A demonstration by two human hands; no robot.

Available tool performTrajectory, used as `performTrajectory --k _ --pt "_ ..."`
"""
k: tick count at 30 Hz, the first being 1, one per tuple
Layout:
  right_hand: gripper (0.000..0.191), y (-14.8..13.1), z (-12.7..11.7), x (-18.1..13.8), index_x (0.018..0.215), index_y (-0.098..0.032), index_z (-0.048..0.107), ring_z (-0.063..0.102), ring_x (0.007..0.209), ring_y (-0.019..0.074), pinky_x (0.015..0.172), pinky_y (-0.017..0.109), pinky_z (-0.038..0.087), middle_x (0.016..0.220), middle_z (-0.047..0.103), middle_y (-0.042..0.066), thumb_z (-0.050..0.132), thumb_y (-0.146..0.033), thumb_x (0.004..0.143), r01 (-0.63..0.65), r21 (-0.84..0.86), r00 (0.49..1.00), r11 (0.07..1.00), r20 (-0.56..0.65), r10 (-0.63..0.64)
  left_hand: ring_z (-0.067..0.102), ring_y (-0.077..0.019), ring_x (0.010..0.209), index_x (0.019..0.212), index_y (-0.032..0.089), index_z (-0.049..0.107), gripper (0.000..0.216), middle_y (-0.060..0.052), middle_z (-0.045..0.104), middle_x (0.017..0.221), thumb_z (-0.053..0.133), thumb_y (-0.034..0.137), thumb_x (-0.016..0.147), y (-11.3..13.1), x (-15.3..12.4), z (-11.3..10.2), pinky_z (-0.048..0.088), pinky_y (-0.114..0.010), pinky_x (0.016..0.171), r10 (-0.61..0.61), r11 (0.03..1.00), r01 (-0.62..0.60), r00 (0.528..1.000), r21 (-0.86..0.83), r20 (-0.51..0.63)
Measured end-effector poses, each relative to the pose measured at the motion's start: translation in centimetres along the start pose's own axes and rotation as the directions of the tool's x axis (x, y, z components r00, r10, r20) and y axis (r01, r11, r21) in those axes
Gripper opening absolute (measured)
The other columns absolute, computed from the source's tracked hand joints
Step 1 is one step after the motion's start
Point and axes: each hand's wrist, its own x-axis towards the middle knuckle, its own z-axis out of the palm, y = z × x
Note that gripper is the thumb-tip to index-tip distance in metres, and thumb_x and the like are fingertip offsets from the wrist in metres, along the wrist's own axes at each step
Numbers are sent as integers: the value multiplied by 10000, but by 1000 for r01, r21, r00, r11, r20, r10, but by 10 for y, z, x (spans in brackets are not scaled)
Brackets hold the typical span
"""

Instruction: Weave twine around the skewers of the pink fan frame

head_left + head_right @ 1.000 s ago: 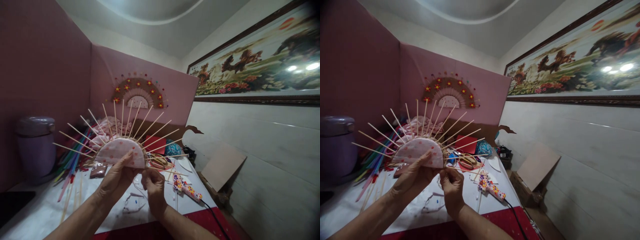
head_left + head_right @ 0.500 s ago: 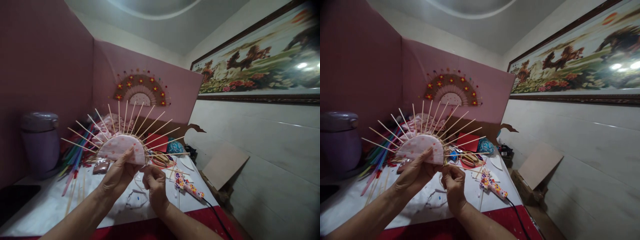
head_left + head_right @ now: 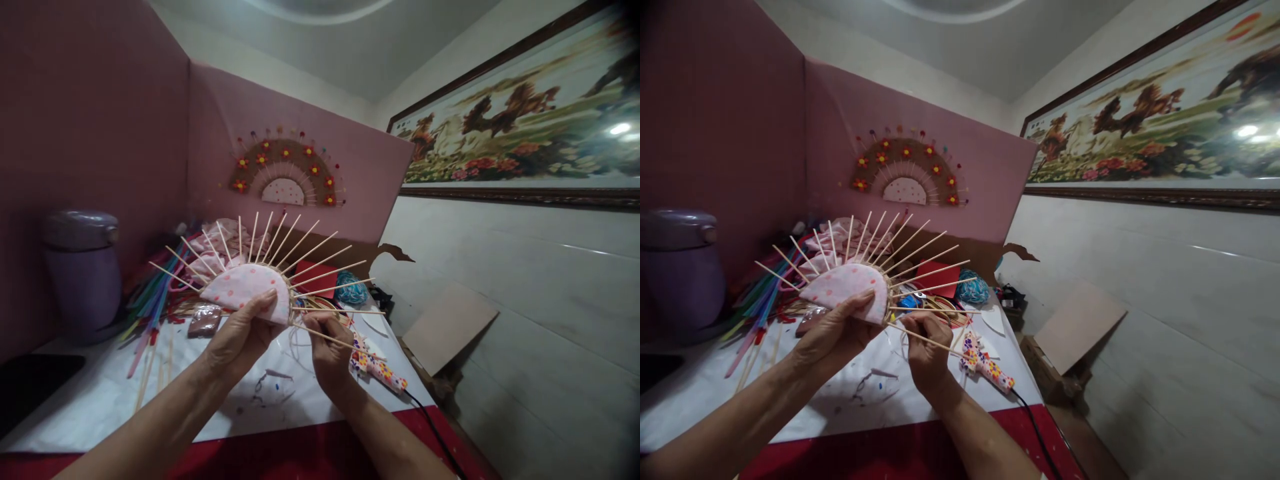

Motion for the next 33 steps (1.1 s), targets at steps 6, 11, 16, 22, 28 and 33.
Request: performTrajectory --k 6,11,16,22,28,33 --pt "113 1 -4 -1 719 -165 593 514 562 118 547 240 408 621 579 16 511 -125 786 110 -6 991 994 75 -110 602 -126 684 789 145 597 125 -19 649 793 590 42 719 1 5 -3 543 -308 623 8 1000 -8 1000 21 -16" --pt "155 -4 -7 -5 616 -173 505 368 446 81 469 231 313 492 393 -41 511 -121 762 251 -9 934 968 267 -239 586 -114 672 771 157 597 136 5 635 752 594 33 715 2 7 -6 531 -298 608 57 998 -57 998 10 -19" --pt "124 -7 -5 -8 646 -183 482 356 438 78 475 232 292 494 344 -56 503 -122 752 315 0 909 949 287 -302 576 -109 664 770 148 603 125 -2 635 753 588 34 721 1 7 -7 523 -283 586 55 998 -54 998 28 -35" --pt "119 -11 -6 -9 659 -180 474 363 437 75 483 227 295 494 364 -54 490 -116 758 339 -13 909 941 262 -324 579 -102 660 760 142 602 125 3 639 736 584 24 724 1 6 -6 525 -273 585 54 998 -54 998 13 -27" --pt "123 -9 -5 -12 665 -179 471 364 446 71 489 226 293 500 377 -51 502 -100 755 305 -22 922 952 259 -289 594 -105 643 770 137 601 131 1 652 727 567 17 733 1 7 -5 538 -278 586 56 998 -57 998 -16 -35" --pt "122 -1 1 -17 663 -179 491 367 456 74 496 233 299 508 403 -47 514 -108 759 274 -10 911 962 323 -256 611 -110 640 778 134 596 136 -12 665 733 554 11 739 1 7 -5 544 -264 587 37 998 -39 998 -41 -51"
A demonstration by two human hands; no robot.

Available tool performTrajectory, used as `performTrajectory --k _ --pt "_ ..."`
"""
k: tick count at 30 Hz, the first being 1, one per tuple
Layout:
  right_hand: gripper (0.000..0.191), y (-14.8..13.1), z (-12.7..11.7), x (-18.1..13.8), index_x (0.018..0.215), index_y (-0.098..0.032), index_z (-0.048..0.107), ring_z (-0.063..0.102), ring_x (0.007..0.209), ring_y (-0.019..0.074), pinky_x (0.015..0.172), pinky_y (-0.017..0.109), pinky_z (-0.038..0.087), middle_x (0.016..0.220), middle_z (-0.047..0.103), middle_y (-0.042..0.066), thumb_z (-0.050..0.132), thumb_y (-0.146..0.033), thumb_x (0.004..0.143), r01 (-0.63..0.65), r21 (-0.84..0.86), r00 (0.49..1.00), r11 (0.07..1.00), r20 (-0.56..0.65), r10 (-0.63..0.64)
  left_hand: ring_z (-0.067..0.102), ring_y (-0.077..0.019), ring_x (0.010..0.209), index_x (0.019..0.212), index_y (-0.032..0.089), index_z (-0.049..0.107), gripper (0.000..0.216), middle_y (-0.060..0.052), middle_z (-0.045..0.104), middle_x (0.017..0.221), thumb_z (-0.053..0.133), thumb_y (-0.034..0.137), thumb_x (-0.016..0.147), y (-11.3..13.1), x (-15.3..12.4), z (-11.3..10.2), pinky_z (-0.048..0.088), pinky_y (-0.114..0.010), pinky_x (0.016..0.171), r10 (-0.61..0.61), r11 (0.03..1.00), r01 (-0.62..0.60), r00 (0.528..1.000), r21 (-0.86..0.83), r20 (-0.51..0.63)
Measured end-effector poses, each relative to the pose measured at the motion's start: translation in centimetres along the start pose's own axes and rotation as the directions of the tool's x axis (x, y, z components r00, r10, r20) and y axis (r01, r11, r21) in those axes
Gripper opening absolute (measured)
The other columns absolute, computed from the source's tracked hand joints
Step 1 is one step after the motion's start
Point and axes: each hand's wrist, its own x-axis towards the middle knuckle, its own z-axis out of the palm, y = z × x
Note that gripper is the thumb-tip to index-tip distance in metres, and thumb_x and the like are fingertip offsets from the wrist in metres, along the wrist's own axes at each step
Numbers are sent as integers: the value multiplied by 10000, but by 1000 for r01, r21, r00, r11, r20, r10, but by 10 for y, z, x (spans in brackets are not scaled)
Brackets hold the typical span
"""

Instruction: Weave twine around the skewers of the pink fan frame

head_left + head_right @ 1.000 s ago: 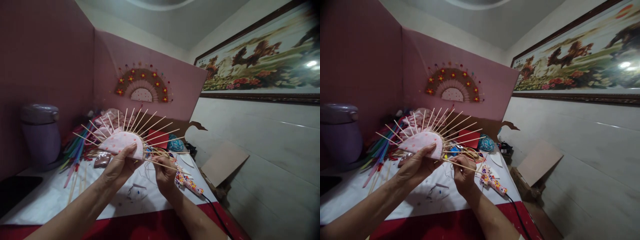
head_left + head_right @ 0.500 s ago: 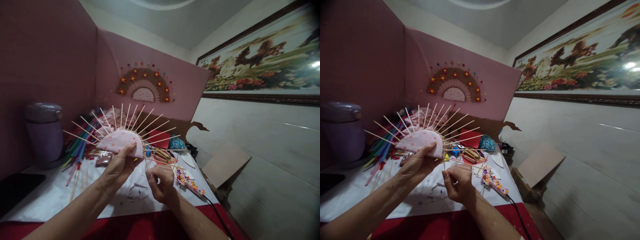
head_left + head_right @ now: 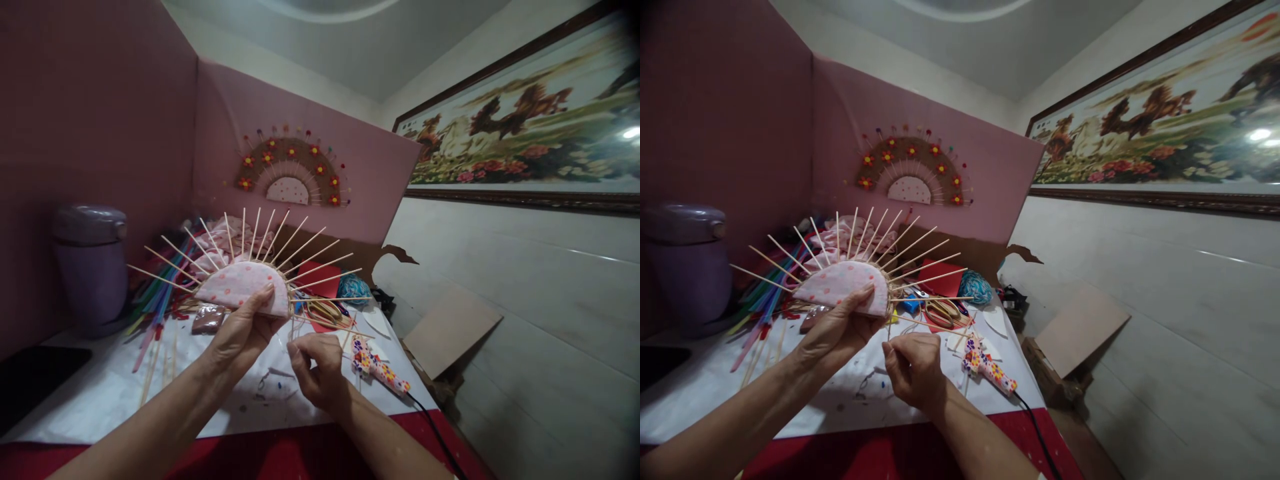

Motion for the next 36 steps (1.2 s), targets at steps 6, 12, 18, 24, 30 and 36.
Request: performTrajectory --k 6,12,18,24,30,36 --pt "198 9 0 7 618 -169 528 369 472 81 472 220 311 522 415 -37 491 -177 813 -221 92 968 971 -101 230 633 -148 659 818 135 593 112 -44 675 747 568 56 743 3 0 -2 546 -339 650 -78 997 78 997 16 -13" --pt "132 27 -6 11 694 -167 613 523 579 123 570 245 420 627 596 6 549 -231 791 -334 61 910 941 -238 339 651 -242 723 771 149 584 37 -67 676 715 596 134 739 6 -4 -2 459 -557 782 -281 957 277 959 84 36" --pt "121 41 -10 8 774 -171 625 587 712 164 690 299 466 740 637 41 540 -252 800 -376 23 887 926 -281 367 645 -206 696 793 133 589 84 -72 678 770 599 81 727 4 0 -4 487 -523 770 -229 969 224 973 103 35" --pt "108 58 -30 9 764 -181 553 570 653 139 627 266 465 707 594 24 480 -214 837 -232 -188 947 954 -267 178 646 -206 675 845 116 586 133 -98 672 762 601 72 720 7 5 -8 545 -425 662 -214 970 207 976 128 47" --pt "60 84 -47 6 820 -183 511 552 674 145 628 268 442 736 570 27 456 -172 841 -187 -346 946 920 -314 74 634 -179 603 789 120 594 121 -82 661 720 620 52 692 15 10 -11 554 -384 613 -182 969 176 983 171 17" --pt "52 86 -51 6 812 -193 491 532 669 135 633 261 433 733 540 8 460 -157 834 -178 -370 947 912 -316 56 640 -186 683 760 146 578 104 -77 661 815 631 82 697 17 10 -27 545 -404 682 -165 968 161 986 190 5"
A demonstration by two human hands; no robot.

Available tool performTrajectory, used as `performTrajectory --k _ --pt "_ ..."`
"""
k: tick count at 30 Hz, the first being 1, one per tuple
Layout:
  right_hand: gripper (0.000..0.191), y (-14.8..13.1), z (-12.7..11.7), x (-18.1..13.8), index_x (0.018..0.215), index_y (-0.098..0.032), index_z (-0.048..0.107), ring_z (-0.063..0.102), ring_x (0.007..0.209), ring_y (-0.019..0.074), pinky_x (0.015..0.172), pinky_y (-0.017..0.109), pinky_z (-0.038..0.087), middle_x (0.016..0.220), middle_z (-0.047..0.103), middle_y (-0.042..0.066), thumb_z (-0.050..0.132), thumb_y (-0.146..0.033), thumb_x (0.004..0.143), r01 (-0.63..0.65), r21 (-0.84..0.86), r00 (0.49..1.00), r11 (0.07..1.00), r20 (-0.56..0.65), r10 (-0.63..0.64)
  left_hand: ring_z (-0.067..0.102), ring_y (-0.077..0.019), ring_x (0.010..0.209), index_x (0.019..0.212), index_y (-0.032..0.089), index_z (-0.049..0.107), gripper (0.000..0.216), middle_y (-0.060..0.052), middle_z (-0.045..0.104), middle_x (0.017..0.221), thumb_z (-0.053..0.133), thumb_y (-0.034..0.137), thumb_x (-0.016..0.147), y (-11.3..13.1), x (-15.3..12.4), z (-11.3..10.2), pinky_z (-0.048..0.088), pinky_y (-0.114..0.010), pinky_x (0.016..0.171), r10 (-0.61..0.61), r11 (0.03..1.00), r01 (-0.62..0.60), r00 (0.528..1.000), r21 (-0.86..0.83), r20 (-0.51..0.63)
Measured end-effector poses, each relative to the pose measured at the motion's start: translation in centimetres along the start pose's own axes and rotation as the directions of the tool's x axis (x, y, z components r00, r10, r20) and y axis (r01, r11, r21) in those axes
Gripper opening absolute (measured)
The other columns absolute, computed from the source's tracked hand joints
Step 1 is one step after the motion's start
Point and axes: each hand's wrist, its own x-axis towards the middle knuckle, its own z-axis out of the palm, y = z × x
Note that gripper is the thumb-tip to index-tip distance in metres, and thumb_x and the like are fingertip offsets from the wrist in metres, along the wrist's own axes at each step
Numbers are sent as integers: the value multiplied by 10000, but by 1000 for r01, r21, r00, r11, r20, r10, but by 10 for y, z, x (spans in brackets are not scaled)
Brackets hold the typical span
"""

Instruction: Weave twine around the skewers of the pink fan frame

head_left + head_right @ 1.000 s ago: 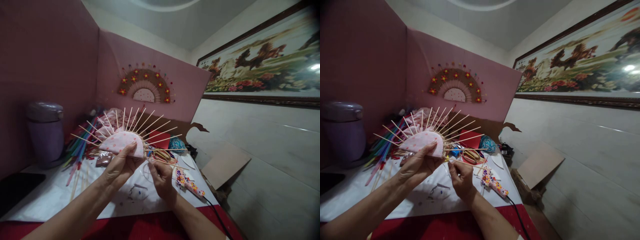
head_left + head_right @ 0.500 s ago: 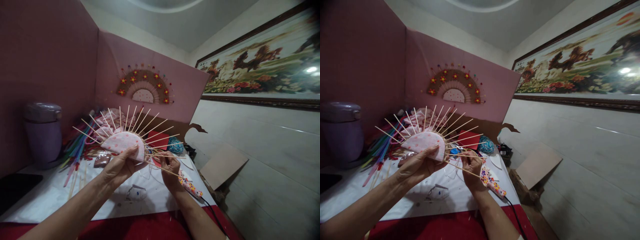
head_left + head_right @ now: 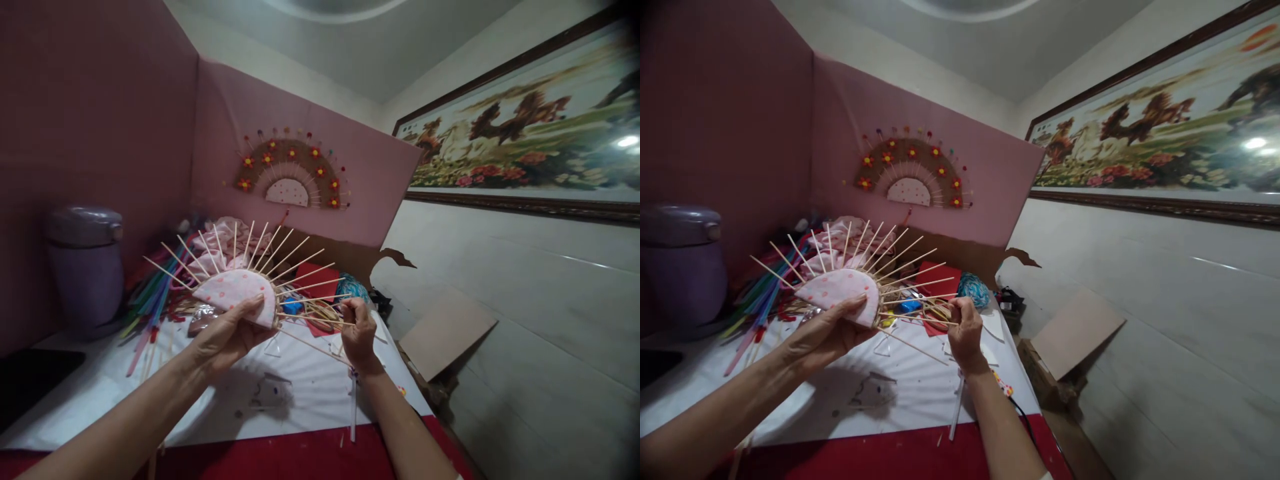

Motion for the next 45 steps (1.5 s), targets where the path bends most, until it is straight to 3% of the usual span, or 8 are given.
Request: performTrajectory --k 10,24,29,34,45 --pt "84 -11 1 -7 860 -198 452 523 711 152 654 305 437 767 512 31 411 -130 833 57 75 996 996 -67 -52 641 -178 658 814 149 574 118 -60 667 768 575 63 733 1 -3 -8 557 -387 645 57 991 -58 998 -120 -19" --pt "162 -15 -2 -1 903 -204 480 532 776 163 709 337 447 805 524 36 434 -80 809 104 90 986 991 -136 -91 633 -166 621 811 146 565 160 -59 666 770 599 38 698 3 -3 -7 557 -381 616 87 992 -93 994 -86 -67" --pt "97 -11 -1 -3 859 -195 516 543 714 144 649 286 454 775 554 29 443 -138 828 -73 120 994 990 -75 82 630 -162 579 812 137 579 165 -62 668 727 618 40 685 0 -5 -7 563 -361 570 31 998 -32 999 -52 -33" --pt "75 -8 6 -9 787 -186 570 558 593 139 558 259 444 669 600 15 498 -171 802 -103 117 994 988 44 98 624 -165 561 829 130 600 144 -64 666 715 623 78 697 -2 -12 -3 556 -342 502 -30 999 30 1000 -17 8" --pt "116 -21 20 -19 764 -174 591 572 616 139 589 258 449 683 629 18 509 -239 814 -244 137 932 960 306 194 661 -265 705 948 77 611 249 -173 682 823 605 181 722 -16 -26 7 544 -345 564 -251 964 245 967 105 49"
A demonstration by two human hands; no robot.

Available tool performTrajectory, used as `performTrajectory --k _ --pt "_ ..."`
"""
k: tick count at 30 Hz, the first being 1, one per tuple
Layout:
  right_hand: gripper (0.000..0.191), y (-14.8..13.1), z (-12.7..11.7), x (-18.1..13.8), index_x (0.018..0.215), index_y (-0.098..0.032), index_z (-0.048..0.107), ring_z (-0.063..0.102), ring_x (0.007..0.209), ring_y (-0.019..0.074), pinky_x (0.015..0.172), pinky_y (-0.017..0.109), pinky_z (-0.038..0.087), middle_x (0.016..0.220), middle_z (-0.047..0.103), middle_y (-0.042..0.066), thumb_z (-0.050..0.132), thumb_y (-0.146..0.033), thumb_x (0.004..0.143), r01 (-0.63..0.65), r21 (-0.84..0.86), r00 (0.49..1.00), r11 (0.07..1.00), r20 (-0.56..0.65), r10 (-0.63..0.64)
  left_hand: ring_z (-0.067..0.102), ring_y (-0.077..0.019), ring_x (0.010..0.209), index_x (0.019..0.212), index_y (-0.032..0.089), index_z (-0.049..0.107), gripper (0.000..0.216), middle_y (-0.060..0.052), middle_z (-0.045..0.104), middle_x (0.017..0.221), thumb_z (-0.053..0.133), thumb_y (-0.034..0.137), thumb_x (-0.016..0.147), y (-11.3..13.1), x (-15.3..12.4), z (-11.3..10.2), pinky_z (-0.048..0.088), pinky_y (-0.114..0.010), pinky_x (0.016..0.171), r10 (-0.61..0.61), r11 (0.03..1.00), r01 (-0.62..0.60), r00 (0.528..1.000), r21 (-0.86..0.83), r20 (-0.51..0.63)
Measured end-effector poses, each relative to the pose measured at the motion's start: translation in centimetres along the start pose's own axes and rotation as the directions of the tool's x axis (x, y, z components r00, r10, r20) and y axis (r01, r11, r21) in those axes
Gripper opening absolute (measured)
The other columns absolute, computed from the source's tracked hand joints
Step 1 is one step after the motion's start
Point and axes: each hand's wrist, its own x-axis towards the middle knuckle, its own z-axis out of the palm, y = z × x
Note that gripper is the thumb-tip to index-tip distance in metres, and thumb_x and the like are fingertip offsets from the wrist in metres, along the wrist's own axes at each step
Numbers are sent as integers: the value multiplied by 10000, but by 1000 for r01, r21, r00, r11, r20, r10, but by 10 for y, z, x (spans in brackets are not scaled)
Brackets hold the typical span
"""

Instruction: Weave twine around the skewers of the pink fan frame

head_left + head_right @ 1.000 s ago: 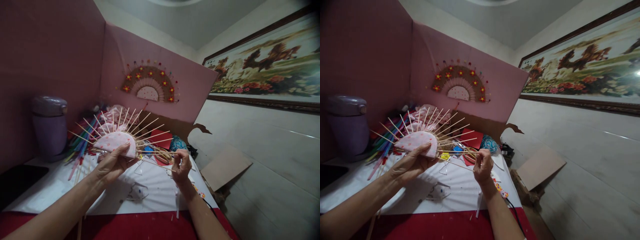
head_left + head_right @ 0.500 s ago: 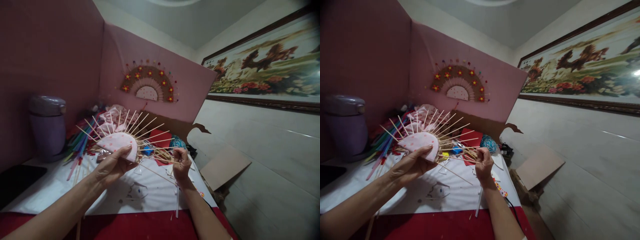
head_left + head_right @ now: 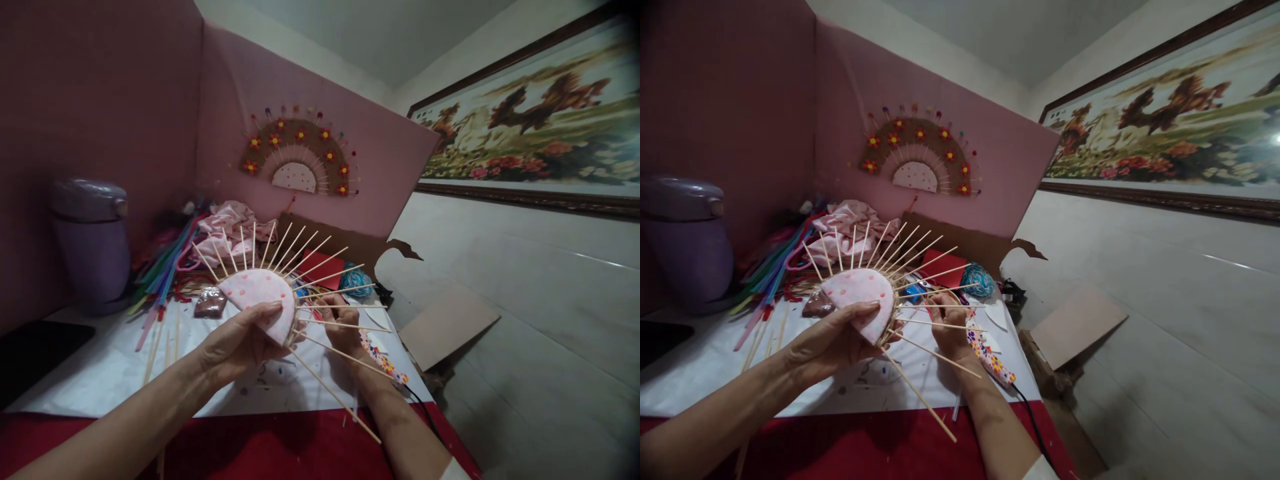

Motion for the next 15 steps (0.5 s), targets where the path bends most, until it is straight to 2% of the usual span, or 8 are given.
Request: performTrajectory --k 8,12,15 --pt "155 2 8 -3 786 -168 587 556 681 152 639 280 441 742 626 39 483 -274 829 -63 16 998 998 27 62 658 -269 738 952 58 612 271 -211 673 890 573 228 745 -6 -3 4 533 -331 598 -65 997 63 997 54 50" --pt "152 1 10 -3 791 -180 591 553 668 150 628 274 436 727 626 32 482 -279 827 -79 20 997 997 21 79 659 -251 730 940 39 609 274 -186 682 843 574 230 748 -6 -3 5 524 -324 650 -112 993 109 991 49 68" --pt "149 0 11 -3 784 -186 598 560 670 154 627 275 437 722 630 30 489 -281 819 -84 21 996 996 8 84 651 -226 736 917 76 608 223 -126 689 809 597 201 732 -8 -1 4 509 -350 711 -90 996 91 993 -9 74"
